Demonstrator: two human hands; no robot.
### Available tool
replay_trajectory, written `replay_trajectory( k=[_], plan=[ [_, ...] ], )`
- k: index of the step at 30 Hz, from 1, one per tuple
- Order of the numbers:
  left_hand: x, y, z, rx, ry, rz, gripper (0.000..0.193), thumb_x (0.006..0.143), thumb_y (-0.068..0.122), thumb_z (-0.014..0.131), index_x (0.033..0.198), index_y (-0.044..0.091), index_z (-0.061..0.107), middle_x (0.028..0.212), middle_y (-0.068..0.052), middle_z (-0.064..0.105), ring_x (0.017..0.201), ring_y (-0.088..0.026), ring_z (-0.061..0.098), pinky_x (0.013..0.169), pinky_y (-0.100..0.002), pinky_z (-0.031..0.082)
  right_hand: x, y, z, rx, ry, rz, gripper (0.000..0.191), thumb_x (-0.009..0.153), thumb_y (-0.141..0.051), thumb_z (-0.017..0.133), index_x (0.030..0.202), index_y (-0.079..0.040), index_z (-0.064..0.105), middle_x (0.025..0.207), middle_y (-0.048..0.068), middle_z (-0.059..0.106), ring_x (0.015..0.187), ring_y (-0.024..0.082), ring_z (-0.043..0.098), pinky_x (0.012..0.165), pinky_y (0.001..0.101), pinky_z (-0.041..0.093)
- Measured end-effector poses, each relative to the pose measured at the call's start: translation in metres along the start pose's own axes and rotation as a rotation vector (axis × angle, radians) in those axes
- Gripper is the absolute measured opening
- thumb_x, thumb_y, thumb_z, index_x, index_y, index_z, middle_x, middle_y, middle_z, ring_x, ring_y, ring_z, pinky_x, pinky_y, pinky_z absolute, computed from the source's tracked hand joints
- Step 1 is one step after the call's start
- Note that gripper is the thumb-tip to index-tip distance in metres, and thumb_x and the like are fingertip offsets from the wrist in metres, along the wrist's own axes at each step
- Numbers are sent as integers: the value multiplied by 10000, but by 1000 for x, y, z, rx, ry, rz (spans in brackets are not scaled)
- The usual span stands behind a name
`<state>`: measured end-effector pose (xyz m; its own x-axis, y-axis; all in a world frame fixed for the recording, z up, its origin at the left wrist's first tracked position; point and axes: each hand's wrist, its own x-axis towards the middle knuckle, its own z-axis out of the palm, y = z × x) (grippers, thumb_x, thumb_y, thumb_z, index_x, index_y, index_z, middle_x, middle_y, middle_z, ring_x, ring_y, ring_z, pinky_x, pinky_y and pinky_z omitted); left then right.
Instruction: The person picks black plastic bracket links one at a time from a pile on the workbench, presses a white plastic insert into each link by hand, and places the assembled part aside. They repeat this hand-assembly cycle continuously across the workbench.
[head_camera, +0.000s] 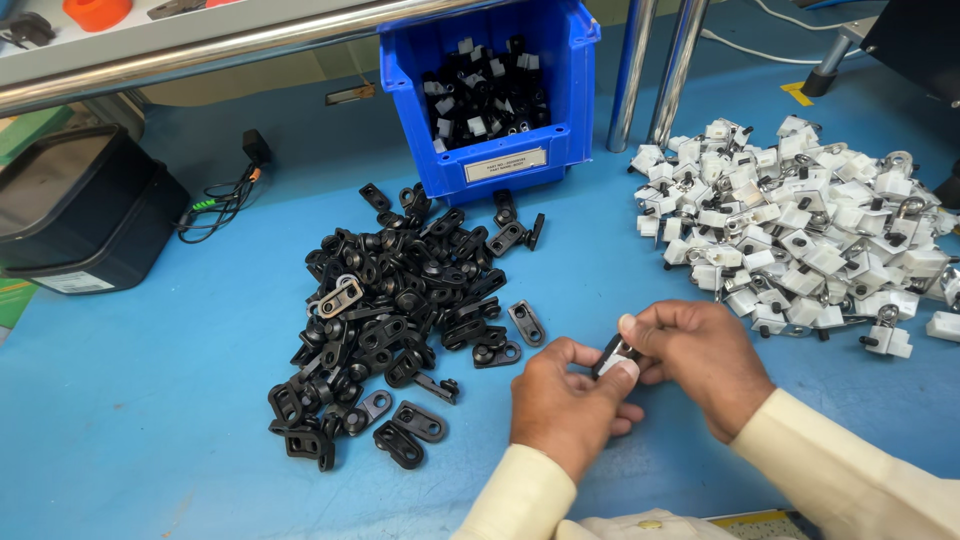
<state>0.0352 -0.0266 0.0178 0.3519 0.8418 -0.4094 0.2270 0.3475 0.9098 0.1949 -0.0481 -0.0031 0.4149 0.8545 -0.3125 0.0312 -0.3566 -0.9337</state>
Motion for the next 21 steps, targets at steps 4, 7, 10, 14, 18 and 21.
replay_trajectory(
  k=[4,7,10,14,18,21],
  plan=[
    [-1,1,4,1,64,15,235,885,139,743,1039,-17,660,765,-111,775,628,-159,773,529,-259,620,-7,0,15,83,105,21,276,938,-223,679,809,17,717,731,104,719,645,187,641,622,331,516],
    [-1,1,6,-33,69,-15,229,887,130,723,1053,17,614,796,-136,769,657,-188,775,559,-287,631,-14,-1,19,189,110,1,331,963,-282,629,851,14,724,775,101,713,676,185,641,644,331,535],
    [1,0,3,-333,15,-78,228,935,153,690,1061,-12,597,861,-170,758,716,-224,784,620,-314,658,-20,-3,17,324,54,74,367,959,-354,591,909,-20,732,827,88,728,730,174,675,683,317,564],
    [3,-1,-2,-497,-62,-168,260,957,190,678,1098,8,558,928,-167,751,779,-232,777,671,-311,660,-24,0,13,316,23,139,310,947,-327,652,933,-23,709,837,95,715,736,175,656,670,317,543],
    [3,-1,2,-443,-54,-148,254,940,163,688,1090,5,559,917,-185,755,777,-240,786,657,-309,661,-18,7,11,330,-41,108,304,942,-285,689,901,16,689,802,112,701,694,191,628,637,318,530],
    [4,0,9,-304,26,-78,234,918,156,701,1054,14,573,888,-195,763,758,-248,782,625,-318,645,-12,11,18,355,57,156,309,960,-276,687,894,25,659,785,121,682,652,223,603,587,354,480]
  ],
)
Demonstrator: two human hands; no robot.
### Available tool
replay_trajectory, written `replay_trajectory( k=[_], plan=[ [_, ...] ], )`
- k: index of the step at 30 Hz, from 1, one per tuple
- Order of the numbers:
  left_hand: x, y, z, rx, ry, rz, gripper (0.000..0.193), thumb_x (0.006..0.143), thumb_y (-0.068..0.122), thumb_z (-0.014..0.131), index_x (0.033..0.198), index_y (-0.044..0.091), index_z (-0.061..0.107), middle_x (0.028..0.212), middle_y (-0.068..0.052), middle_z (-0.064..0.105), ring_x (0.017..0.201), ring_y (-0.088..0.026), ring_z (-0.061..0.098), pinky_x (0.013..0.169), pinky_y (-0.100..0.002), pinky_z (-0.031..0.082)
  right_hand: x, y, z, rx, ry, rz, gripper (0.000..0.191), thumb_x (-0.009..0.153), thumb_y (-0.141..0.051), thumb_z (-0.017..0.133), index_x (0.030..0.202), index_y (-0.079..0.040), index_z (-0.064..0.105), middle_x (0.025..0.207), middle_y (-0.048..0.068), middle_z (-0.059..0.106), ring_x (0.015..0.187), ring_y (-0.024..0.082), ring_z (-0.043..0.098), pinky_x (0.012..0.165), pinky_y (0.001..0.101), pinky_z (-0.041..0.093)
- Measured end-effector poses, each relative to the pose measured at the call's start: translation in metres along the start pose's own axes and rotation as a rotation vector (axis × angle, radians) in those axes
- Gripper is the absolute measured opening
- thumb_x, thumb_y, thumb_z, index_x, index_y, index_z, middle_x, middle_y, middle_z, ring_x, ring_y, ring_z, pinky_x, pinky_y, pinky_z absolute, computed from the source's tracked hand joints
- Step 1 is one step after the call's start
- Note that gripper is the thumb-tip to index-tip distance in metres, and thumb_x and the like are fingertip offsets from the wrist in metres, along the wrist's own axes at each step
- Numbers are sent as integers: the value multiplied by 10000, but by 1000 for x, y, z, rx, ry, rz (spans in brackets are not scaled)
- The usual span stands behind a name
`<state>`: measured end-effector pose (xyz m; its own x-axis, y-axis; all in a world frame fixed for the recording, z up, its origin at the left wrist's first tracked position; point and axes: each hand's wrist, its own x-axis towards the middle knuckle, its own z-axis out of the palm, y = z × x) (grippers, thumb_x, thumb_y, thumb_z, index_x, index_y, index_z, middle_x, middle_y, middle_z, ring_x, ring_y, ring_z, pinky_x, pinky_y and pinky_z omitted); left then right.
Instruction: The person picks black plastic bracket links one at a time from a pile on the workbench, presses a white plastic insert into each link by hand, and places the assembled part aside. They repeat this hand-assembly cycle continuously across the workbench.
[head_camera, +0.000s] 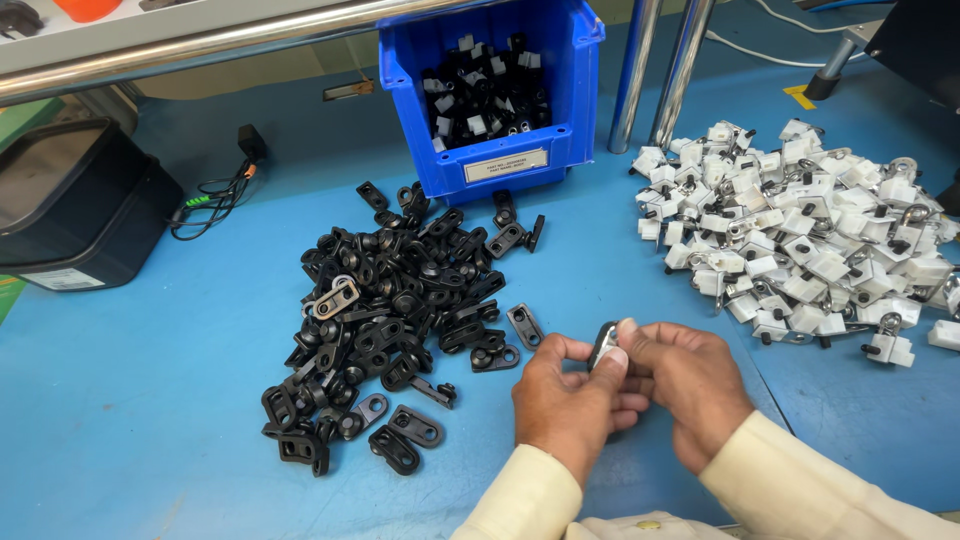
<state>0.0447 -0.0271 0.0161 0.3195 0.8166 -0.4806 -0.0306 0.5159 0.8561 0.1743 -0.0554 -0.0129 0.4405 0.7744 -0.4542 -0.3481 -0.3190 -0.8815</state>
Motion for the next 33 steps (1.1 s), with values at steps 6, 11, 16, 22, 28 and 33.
replay_trajectory(
  k=[6,11,16,22,28,33],
  plan=[
    [3,1,-6,-8,37,-52,227,917,194,691,1036,30,590,917,-182,753,761,-240,781,648,-326,648,-2,-5,3,-10,31,107,377,1010,-325,541,935,15,686,896,156,720,787,239,671,752,379,568],
    [5,-2,-14,-209,-55,-153,273,941,256,687,1058,31,585,962,-172,755,827,-237,770,728,-334,658,-15,-12,2,-85,-66,75,373,983,-357,600,944,-10,732,902,117,750,810,196,689,774,355,565],
    [7,-8,-20,-337,-169,-175,298,963,302,664,1047,31,573,987,-181,748,887,-240,777,795,-358,661,-15,-7,1,-109,-35,75,342,941,-345,665,940,-5,703,861,115,726,745,182,672,723,352,565],
    [10,-11,-18,-285,-159,-166,293,955,292,663,1046,34,559,988,-180,743,878,-255,766,802,-374,659,-5,7,3,-161,-8,12,295,951,-267,676,909,21,724,806,118,734,698,176,638,660,327,513],
    [9,-10,-21,-295,-77,-202,270,966,254,672,1063,25,567,992,-183,746,879,-249,761,795,-360,663,-13,5,0,-298,-58,-1,306,983,-254,615,941,10,764,817,105,772,724,192,699,685,345,575],
    [5,-9,-20,-179,-62,-174,235,951,194,674,1079,23,575,977,-163,733,852,-242,778,763,-341,665,-8,-7,-6,-141,-69,4,258,970,-263,659,1001,-10,702,870,94,754,780,182,711,704,361,584]
  ],
)
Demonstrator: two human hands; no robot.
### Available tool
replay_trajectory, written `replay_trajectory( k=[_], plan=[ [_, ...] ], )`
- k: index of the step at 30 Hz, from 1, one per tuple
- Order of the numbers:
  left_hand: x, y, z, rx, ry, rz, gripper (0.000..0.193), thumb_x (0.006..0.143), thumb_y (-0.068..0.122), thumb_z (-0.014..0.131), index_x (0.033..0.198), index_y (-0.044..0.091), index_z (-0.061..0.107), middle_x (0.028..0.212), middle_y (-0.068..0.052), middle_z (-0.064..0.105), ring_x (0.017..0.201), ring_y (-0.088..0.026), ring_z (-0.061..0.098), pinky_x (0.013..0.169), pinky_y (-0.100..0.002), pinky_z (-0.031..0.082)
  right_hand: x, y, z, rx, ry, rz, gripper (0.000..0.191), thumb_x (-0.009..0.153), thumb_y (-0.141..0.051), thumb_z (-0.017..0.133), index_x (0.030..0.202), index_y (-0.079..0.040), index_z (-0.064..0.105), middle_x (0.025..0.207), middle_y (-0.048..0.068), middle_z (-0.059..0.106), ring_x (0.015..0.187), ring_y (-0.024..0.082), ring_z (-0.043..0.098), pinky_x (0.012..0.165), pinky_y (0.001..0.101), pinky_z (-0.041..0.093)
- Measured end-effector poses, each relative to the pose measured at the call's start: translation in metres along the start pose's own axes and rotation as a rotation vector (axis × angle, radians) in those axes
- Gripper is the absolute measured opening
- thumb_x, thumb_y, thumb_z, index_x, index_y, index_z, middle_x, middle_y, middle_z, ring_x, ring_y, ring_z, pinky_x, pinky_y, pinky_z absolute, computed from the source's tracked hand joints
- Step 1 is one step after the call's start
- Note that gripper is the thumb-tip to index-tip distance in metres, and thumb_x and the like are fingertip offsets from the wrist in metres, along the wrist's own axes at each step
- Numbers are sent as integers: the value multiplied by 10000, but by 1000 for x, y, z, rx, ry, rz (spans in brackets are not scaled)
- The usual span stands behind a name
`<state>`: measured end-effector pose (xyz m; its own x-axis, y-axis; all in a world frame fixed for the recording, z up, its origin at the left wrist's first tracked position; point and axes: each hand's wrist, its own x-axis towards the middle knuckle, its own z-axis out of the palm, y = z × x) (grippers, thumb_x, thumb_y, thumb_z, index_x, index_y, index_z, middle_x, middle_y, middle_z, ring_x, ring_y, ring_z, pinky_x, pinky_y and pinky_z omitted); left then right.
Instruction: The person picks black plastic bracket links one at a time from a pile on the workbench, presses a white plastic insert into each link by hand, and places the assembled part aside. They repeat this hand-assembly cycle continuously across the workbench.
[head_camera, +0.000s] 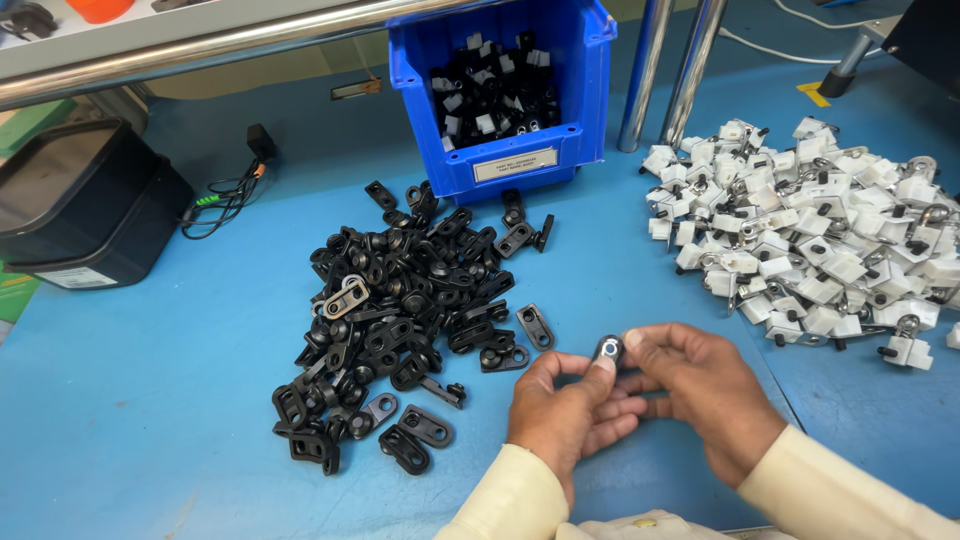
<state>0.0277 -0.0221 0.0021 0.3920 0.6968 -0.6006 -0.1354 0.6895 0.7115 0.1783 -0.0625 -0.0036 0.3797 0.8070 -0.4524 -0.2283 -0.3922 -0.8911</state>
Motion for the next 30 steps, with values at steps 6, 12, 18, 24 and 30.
replay_trajectory(
  k=[6,12,18,24,30],
  plan=[
    [-2,3,5,246,58,120,268,911,159,720,1124,0,690,889,-147,767,731,-205,787,618,-278,649,19,-7,-3,-158,-75,-47,181,907,-164,732,973,4,734,842,105,756,748,192,699,673,361,570],
    [-4,6,9,424,160,189,238,896,178,733,1065,11,731,803,-111,782,661,-175,781,554,-257,633,25,14,17,10,130,-113,169,932,-117,682,927,49,713,833,125,715,721,193,673,649,365,595],
    [-2,7,1,226,106,78,255,932,203,708,1036,-29,714,845,-133,764,695,-204,775,605,-282,643,20,17,1,-131,-34,-196,252,957,-103,593,1097,-9,779,883,99,773,781,175,720,688,324,599],
    [4,1,-7,120,36,37,259,948,209,689,1029,-37,704,897,-129,733,737,-230,778,655,-303,655,3,23,-11,-817,-22,-768,448,818,-20,686,1255,-102,739,976,78,785,799,197,762,721,300,590],
    [6,0,-9,158,32,22,285,951,233,696,1019,-44,694,890,-137,725,733,-239,775,645,-312,651,15,12,-24,-833,-110,-1061,333,832,-33,701,1155,-101,745,1086,97,778,927,209,764,794,282,600]
  ],
)
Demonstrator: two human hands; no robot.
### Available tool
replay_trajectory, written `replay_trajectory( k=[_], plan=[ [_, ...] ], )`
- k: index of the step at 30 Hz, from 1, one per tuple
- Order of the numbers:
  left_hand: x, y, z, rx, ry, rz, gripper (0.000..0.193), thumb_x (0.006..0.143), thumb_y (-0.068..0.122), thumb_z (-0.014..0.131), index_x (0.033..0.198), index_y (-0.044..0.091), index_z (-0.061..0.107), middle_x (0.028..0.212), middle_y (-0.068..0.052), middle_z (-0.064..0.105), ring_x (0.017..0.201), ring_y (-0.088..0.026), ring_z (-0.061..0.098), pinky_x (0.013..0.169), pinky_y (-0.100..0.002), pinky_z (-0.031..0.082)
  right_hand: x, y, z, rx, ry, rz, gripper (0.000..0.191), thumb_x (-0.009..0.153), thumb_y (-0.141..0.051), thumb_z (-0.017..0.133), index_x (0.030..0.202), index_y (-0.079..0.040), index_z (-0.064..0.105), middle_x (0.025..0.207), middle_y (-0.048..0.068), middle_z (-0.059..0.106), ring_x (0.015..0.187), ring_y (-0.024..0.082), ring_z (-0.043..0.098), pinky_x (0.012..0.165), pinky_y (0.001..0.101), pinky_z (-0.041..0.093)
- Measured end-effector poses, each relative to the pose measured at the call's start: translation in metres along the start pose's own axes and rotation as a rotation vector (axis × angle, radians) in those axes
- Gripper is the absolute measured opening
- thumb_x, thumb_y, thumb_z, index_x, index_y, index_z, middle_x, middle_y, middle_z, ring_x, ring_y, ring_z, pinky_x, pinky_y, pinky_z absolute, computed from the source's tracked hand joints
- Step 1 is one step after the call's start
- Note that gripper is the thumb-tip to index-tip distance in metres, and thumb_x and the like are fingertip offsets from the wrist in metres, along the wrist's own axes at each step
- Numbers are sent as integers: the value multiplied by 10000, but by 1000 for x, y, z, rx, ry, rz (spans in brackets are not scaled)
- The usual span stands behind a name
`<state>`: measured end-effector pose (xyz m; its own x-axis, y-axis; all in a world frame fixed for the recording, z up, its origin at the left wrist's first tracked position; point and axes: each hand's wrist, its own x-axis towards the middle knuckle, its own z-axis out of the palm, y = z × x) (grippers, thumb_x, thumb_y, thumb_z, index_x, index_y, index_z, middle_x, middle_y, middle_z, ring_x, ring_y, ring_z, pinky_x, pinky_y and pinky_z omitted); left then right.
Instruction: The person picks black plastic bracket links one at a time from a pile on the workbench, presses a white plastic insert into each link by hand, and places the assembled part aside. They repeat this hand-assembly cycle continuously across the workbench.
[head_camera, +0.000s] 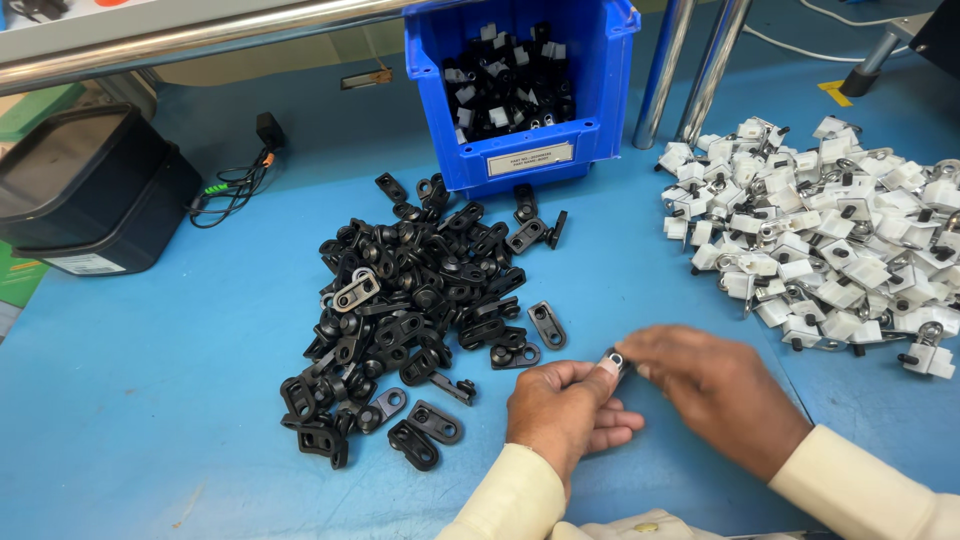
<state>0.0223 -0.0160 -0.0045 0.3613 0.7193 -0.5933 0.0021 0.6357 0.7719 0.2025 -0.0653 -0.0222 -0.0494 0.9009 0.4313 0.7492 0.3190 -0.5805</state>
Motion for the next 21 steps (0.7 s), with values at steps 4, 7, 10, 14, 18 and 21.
replay_trajectory(
  k=[4,7,10,14,18,21],
  plan=[
    [0,2,-3,10,-69,3,286,949,244,705,1044,-26,701,908,-150,725,739,-223,770,639,-297,640,15,9,-3,481,-218,625,565,834,-36,740,1381,-147,652,1074,50,770,835,157,723,733,315,620],
    [-3,5,-6,74,-120,121,274,925,205,715,1112,5,701,912,-155,746,730,-202,759,622,-277,643,19,11,-4,597,-254,720,377,859,-91,735,1235,-64,751,936,92,810,755,150,697,719,308,599],
    [-11,4,-9,182,-93,261,557,876,53,764,1370,133,518,967,-122,760,823,-153,781,668,-243,653,17,8,-3,743,-182,805,381,836,-90,742,1210,-18,734,905,101,791,745,165,704,698,316,585],
    [-15,8,-6,347,32,347,361,887,34,685,1227,93,578,859,-99,788,731,-134,779,588,-250,631,15,1,0,853,-138,902,373,846,-108,728,1206,-16,703,881,98,765,741,169,704,709,320,592],
    [-18,12,-6,516,101,502,177,894,52,717,1063,47,665,758,-106,778,644,-123,774,523,-260,599,15,-1,3,934,-143,955,370,871,-138,723,1220,-21,687,872,94,736,733,165,697,704,320,587],
    [-23,12,-7,560,98,511,154,889,54,727,1027,26,664,731,-122,760,615,-134,767,504,-271,580,14,2,5,961,-159,987,351,882,-172,707,1196,-17,696,840,73,734,702,151,685,664,312,574]
  ],
)
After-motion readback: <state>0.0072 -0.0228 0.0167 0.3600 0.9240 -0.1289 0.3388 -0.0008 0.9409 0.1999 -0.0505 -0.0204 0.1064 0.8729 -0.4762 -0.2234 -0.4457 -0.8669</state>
